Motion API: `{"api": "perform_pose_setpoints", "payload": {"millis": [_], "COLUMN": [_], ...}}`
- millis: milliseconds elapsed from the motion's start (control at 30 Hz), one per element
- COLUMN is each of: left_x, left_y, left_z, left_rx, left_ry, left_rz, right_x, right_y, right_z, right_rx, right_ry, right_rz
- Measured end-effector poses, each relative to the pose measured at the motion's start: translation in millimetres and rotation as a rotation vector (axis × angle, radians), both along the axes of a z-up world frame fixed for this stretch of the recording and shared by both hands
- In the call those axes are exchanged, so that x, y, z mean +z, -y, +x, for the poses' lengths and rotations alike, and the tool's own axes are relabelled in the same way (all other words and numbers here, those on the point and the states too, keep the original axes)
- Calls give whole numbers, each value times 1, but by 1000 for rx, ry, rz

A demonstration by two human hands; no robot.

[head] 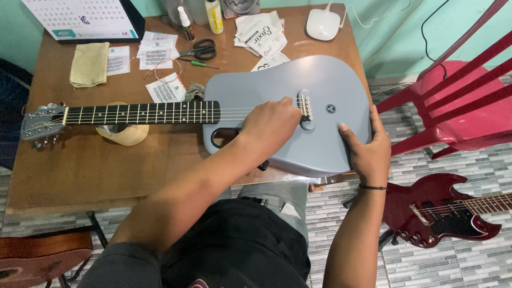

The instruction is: Removing old strings from an acoustic guitar using a manual string winder and hands.

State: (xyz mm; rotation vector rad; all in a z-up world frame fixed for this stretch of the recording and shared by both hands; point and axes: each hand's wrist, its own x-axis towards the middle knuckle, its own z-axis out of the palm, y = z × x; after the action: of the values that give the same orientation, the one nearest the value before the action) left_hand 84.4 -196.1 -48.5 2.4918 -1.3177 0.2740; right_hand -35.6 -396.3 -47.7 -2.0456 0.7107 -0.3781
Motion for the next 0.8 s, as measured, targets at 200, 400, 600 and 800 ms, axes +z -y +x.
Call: {"api": "perform_pose_setpoints", "payload": {"millis": [200,400,600,800], "left_x": [2,12,13,7], "left_y": [-3,-12,-15,-24], "left_z": [-18,-43,-45,-25], "left_rx": [110,175,186,133], "left_ry": [-128,-76,-211,-526], "left_rz": [-57,-106,-158,-275], "right_x": [3,1,-12,-25], "right_y": [-2,0,5,14], "right_z": [1,2,2,3], "right_rx": [-26,-16,-27,2], "right_ry": [-5,-23,0,49], "right_rz": [43,37,-20,-688]}}
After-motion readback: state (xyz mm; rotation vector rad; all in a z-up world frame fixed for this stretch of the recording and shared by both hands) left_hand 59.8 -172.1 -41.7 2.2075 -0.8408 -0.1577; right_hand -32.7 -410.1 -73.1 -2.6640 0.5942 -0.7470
